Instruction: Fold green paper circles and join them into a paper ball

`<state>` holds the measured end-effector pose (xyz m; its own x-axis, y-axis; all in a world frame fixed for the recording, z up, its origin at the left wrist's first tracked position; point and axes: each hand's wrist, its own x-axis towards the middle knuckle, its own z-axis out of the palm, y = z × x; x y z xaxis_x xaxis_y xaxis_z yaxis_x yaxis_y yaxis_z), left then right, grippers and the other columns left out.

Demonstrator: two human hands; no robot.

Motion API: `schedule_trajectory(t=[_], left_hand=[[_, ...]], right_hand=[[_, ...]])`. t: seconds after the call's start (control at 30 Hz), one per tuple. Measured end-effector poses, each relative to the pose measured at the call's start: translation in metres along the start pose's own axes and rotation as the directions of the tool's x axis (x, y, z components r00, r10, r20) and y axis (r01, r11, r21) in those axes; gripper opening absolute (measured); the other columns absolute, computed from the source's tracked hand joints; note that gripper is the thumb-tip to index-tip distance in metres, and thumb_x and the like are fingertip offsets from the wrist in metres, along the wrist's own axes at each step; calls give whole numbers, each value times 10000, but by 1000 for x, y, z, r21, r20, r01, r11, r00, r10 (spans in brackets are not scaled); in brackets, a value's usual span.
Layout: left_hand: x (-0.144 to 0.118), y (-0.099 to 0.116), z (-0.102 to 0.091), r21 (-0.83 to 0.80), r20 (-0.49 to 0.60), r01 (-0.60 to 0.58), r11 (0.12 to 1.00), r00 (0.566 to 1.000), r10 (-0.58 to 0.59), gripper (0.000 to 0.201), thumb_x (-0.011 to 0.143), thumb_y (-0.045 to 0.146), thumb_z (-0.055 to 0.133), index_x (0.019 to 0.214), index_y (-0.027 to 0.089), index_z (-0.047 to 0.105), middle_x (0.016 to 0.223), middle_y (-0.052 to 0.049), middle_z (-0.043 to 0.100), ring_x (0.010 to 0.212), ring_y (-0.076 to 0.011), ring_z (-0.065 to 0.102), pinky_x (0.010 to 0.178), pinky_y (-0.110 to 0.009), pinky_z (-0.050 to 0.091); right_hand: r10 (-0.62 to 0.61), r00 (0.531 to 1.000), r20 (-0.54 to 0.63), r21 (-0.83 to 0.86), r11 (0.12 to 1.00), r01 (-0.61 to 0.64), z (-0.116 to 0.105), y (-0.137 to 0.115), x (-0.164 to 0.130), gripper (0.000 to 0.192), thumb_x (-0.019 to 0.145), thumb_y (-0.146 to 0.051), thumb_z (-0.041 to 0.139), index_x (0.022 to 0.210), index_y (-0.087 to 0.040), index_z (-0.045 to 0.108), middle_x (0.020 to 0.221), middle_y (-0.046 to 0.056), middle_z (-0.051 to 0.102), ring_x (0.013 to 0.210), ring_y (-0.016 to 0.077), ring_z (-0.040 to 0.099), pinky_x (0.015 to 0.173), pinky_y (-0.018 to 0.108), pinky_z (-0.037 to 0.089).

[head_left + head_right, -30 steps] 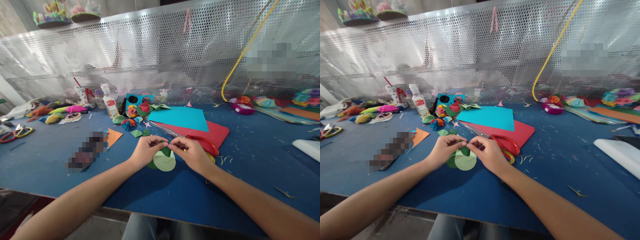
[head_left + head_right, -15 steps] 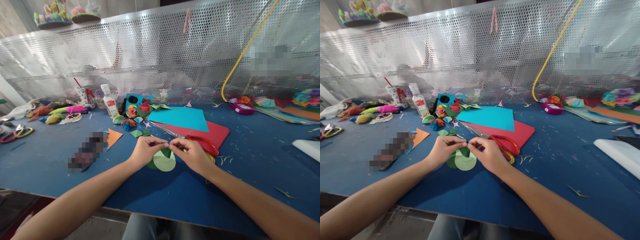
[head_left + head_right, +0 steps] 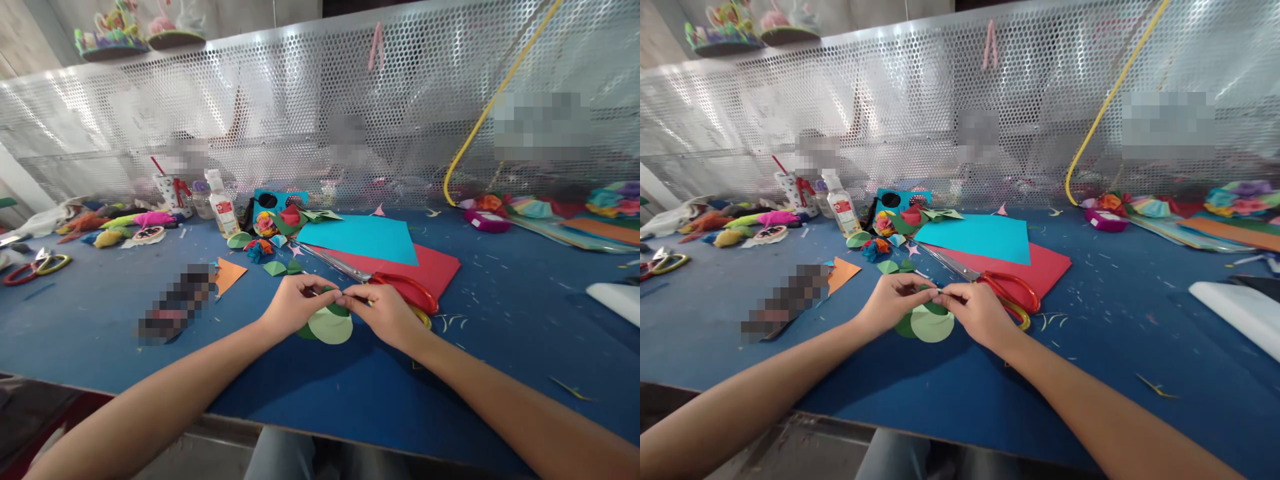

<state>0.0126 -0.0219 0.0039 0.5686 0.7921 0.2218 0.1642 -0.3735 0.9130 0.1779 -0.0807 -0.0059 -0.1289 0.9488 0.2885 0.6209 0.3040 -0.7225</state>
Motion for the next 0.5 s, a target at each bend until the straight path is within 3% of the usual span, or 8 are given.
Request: schedule_trajectory(t=[0.13, 0.27, 0.5], left_hand=[[-2, 2, -1, 92, 55, -89, 992, 995, 85, 217, 743, 336, 599, 820, 163, 705, 757, -52, 658, 667, -144, 572, 564, -227, 432], [-3, 4, -1, 139, 12, -201, 970, 979, 202, 170, 764, 277, 580, 776, 164, 706, 727, -47, 650, 669, -137, 575, 569, -220, 431], [-3, 5, 0, 93, -69, -190, 977, 978, 197, 189, 746, 310, 603, 773, 155, 707, 728, -56, 661, 681, -149, 585, 591, -235, 447]], right_hand=[[-14, 1000, 2, -58, 998, 14, -1, -1, 0, 258, 821, -302, 458, 678, -175, 630, 577, -12, 577, 533, 118, 485, 486, 221, 325], [9, 1000, 6, 28, 1000, -9, 1, 0, 2, 267, 808, -352, 476, 670, -171, 615, 575, -14, 563, 551, 124, 496, 481, 217, 341], [86, 996, 33, 143, 986, -90, -1, -3, 2, 231, 773, -316, 533, 617, -169, 620, 576, -6, 620, 591, 144, 568, 541, 223, 409]])
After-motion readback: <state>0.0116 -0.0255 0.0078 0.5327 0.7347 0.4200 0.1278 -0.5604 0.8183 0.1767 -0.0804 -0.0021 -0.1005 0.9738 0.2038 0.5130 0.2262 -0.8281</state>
